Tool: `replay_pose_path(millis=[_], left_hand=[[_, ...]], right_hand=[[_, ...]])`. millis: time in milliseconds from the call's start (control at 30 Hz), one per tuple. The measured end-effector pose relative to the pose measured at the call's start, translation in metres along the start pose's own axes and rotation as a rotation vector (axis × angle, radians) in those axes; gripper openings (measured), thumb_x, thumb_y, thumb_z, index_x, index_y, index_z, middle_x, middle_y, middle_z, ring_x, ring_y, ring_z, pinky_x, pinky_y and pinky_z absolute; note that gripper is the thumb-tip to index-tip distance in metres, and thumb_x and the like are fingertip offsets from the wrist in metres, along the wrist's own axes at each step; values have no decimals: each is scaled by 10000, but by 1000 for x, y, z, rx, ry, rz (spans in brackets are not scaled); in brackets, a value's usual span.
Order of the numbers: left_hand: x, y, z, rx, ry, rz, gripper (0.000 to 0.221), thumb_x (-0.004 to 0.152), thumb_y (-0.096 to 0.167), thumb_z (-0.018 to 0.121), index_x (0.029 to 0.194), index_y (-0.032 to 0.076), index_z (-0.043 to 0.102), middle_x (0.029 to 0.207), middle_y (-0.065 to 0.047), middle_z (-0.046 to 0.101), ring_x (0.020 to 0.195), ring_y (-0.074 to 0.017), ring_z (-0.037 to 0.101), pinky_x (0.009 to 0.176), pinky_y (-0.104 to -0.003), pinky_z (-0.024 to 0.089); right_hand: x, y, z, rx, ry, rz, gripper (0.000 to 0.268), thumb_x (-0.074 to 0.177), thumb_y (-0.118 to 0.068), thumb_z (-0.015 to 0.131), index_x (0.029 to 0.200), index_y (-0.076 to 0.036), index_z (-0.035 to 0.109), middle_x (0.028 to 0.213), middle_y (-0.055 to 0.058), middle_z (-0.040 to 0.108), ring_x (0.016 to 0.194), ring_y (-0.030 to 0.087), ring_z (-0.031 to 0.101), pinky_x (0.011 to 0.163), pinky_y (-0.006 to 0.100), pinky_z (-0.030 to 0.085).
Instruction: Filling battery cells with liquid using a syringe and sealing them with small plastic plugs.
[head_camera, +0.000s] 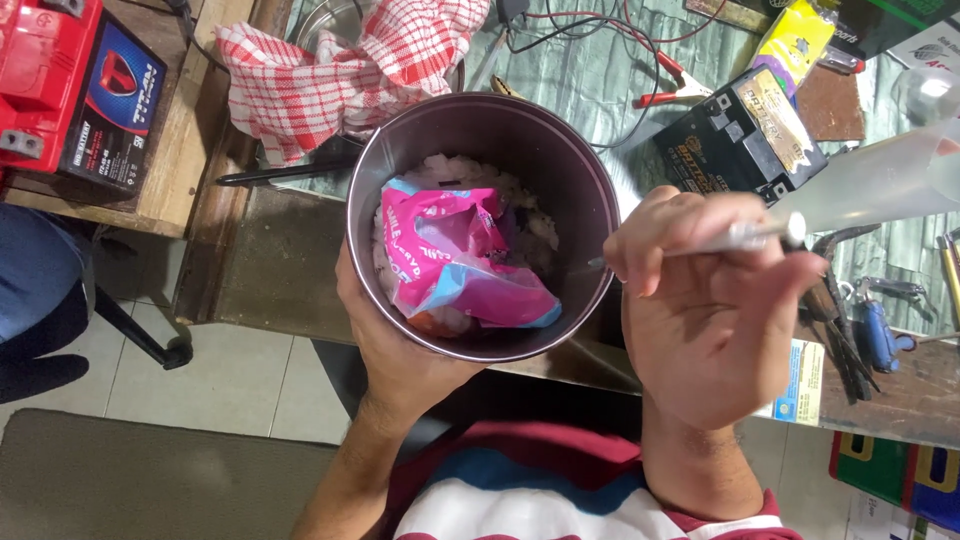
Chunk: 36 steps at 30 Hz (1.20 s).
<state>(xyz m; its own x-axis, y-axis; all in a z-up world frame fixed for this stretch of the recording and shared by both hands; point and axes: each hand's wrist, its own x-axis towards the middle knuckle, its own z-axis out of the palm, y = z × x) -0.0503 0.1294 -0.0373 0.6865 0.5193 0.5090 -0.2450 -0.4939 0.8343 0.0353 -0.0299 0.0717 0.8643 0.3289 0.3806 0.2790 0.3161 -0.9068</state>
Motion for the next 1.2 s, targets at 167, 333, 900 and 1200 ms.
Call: replay_pose_path(millis=[167, 333, 900, 1200], left_hand=[[0, -1, -1, 14, -3, 16, 1356, 578, 336, 1058, 1560, -23, 195, 1576, -258, 394, 1488, -387, 503, 1288, -490, 462], [0, -2, -1, 18, -4, 35, 1339, 589, 329, 1057, 1552, -30, 199, 1569, -265, 399, 1483, -402, 512, 1275, -495, 487], [-5, -7, -1, 15, -17, 46, 1412, 550, 322, 1085, 1567, -20, 167, 1577, -263, 388, 1502, -387, 480, 1297, -499, 457], [0, 1, 2, 11, -9, 79, 1478, 501, 484, 1062, 1555, -35, 165, 1602, -267, 350, 1525, -393, 458, 1331, -523, 428]], right_hand=[[13, -12, 12, 16, -29, 31, 385, 1045, -460, 317, 782, -178, 306, 693, 1, 261, 676, 179, 232, 684, 351, 279], [17, -20, 21, 8, -9, 72, 719, 928, -769, 521, 718, -172, 181, 648, -23, 150, 648, 172, 132, 684, 364, 208], [14, -19, 22, 19, -56, -93, 410, 916, -425, 319, 674, -148, 139, 603, 11, 80, 560, 162, 41, 558, 371, 93], [12, -27, 23, 150, 51, -106, 607, 982, -586, 577, 689, -169, 248, 575, -21, 178, 571, 143, 126, 597, 377, 151]])
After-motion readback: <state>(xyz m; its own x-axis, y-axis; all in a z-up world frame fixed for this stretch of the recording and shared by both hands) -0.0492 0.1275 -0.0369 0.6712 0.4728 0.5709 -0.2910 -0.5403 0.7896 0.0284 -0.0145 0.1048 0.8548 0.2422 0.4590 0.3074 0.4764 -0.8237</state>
